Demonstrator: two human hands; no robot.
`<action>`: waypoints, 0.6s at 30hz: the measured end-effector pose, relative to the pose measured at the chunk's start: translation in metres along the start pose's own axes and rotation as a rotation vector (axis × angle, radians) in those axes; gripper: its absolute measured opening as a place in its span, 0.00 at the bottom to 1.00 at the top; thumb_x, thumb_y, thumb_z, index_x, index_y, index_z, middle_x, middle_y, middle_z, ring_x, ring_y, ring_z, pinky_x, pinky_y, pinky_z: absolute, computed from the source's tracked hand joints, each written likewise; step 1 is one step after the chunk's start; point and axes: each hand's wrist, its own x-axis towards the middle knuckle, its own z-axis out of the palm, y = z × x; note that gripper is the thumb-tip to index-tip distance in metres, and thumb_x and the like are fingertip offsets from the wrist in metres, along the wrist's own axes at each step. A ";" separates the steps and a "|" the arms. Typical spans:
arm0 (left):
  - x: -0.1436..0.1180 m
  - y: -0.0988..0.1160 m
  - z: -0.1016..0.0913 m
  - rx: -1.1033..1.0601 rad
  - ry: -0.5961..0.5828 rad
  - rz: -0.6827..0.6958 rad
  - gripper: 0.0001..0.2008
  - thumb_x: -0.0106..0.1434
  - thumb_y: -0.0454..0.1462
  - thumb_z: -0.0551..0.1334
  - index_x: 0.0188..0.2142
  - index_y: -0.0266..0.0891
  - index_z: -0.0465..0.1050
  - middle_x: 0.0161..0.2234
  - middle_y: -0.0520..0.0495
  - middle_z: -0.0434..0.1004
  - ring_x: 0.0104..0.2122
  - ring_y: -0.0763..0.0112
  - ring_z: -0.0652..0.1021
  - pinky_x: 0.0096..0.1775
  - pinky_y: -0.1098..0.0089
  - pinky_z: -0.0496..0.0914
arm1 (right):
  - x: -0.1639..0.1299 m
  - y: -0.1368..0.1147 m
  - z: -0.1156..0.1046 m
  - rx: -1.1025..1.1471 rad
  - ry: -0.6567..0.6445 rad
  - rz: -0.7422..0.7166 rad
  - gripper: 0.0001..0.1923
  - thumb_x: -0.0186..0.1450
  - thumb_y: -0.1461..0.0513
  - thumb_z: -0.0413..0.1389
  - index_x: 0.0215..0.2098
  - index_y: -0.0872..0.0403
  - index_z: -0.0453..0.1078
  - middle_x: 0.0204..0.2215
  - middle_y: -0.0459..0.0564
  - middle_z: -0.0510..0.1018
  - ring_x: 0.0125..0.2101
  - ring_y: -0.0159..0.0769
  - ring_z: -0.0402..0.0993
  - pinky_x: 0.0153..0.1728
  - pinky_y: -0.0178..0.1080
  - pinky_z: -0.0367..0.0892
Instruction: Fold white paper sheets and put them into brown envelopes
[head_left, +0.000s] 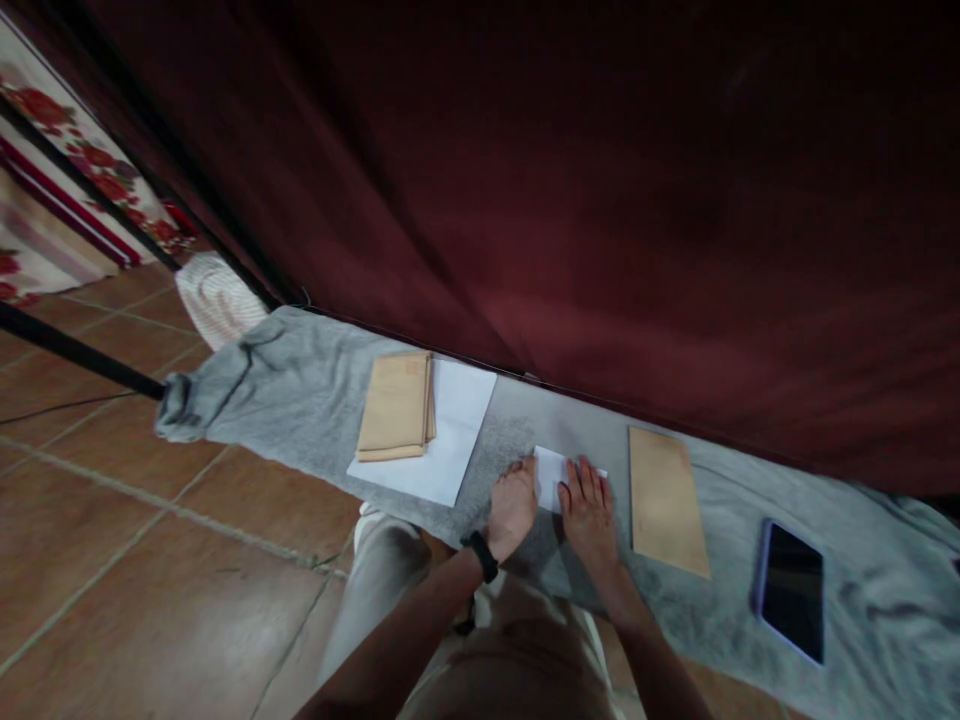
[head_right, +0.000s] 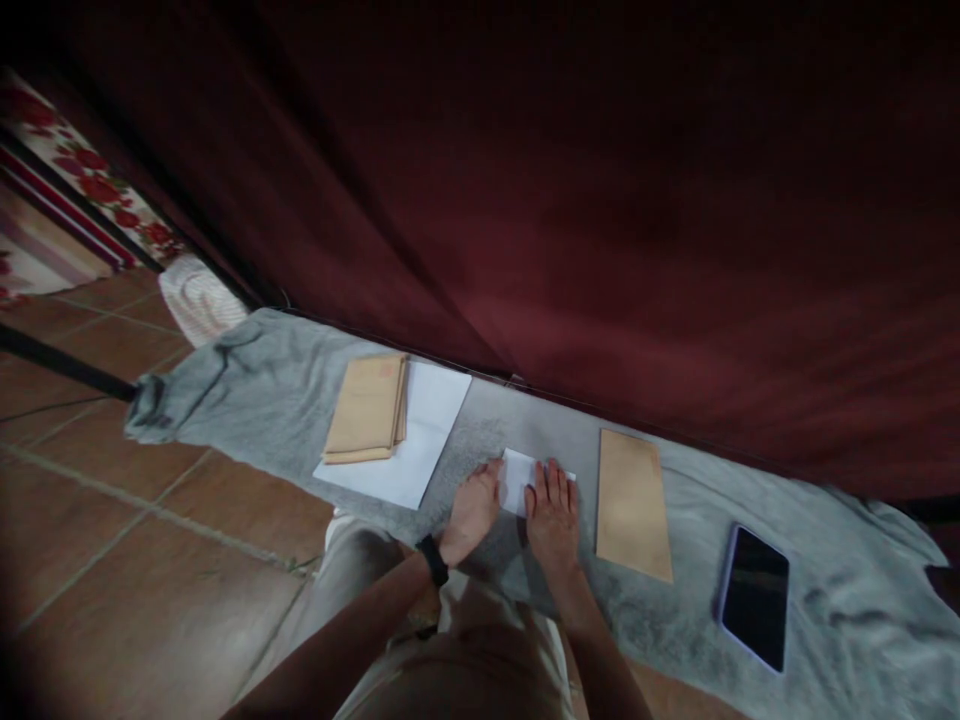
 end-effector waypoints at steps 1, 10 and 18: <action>-0.002 0.005 0.002 0.031 0.011 0.014 0.23 0.70 0.28 0.48 0.59 0.34 0.71 0.51 0.31 0.79 0.52 0.52 0.79 0.55 0.53 0.72 | -0.001 0.001 0.002 -0.005 0.001 -0.002 0.27 0.77 0.59 0.40 0.70 0.60 0.59 0.70 0.64 0.60 0.69 0.50 0.55 0.66 0.59 0.52; -0.008 0.014 0.036 0.223 -0.007 0.409 0.32 0.75 0.51 0.49 0.71 0.35 0.55 0.72 0.37 0.57 0.72 0.59 0.56 0.70 0.55 0.54 | -0.010 0.006 0.007 -0.039 0.001 -0.065 0.37 0.71 0.65 0.42 0.77 0.55 0.39 0.74 0.60 0.51 0.71 0.50 0.51 0.68 0.59 0.52; -0.009 -0.015 0.041 0.329 0.064 0.375 0.32 0.76 0.47 0.48 0.72 0.30 0.51 0.73 0.35 0.52 0.73 0.59 0.53 0.70 0.55 0.54 | -0.014 0.006 0.000 -0.061 0.044 -0.074 0.29 0.74 0.63 0.43 0.72 0.60 0.55 0.71 0.65 0.57 0.71 0.55 0.53 0.65 0.62 0.56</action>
